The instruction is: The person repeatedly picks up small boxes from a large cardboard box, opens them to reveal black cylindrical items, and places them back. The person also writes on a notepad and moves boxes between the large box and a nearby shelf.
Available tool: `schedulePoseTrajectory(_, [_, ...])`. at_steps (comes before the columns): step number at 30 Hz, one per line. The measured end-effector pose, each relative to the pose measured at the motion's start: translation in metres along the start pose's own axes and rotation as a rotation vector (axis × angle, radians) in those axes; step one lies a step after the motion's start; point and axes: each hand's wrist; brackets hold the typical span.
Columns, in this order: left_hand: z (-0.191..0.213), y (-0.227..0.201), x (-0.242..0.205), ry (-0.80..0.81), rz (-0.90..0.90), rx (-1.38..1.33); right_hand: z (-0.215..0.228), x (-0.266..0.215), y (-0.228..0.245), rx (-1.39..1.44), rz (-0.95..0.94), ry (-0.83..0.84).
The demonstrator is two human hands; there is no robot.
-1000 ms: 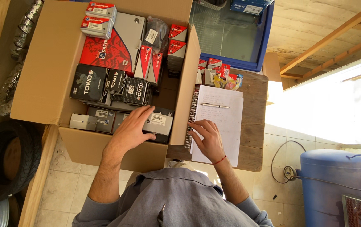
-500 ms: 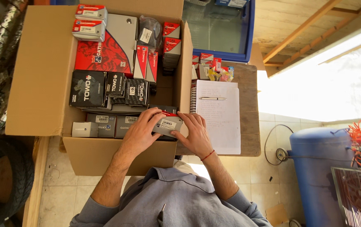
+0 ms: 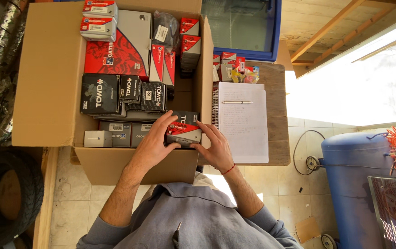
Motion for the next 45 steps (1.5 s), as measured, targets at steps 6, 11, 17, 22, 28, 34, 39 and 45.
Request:
schedulePoseTrajectory(6, [0.019,0.004,-0.021,0.022,0.17,-0.022,-0.015,0.0,0.014,0.015,0.089,-0.023])
schedulePoseTrajectory(11, [0.021,0.04,-0.039,-0.097,0.119,0.014,-0.029,0.01,0.039,0.058,0.102,0.006])
schedulePoseTrajectory(17, [0.053,0.058,-0.059,-0.187,0.059,-0.094,-0.054,0.029,0.065,0.102,0.07,0.074])
schedulePoseTrajectory(22, [0.078,0.083,-0.069,-0.192,0.043,-0.124,-0.076,0.042,0.084,0.115,0.053,0.142])
schedulePoseTrajectory(28, [0.099,0.094,-0.069,-0.175,0.047,-0.139,-0.092,0.057,0.087,0.144,-0.033,0.218])
schedulePoseTrajectory(34, [0.118,0.085,-0.056,-0.16,0.106,-0.133,-0.094,0.075,0.085,0.157,-0.06,0.261])
schedulePoseTrajectory(39, [0.127,0.09,-0.041,-0.137,0.149,-0.206,-0.096,0.093,0.084,0.355,-0.153,0.313])
schedulePoseTrajectory(45, [0.14,0.091,-0.033,-0.098,0.198,-0.282,-0.108,0.104,0.068,0.442,-0.14,0.302])
Point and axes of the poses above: each hand's wrist, its own x-axis towards the middle knuckle, its own z-axis out of the back of the hand, y = z × x, and after that the axes turned 2 degrees about z, right-handed
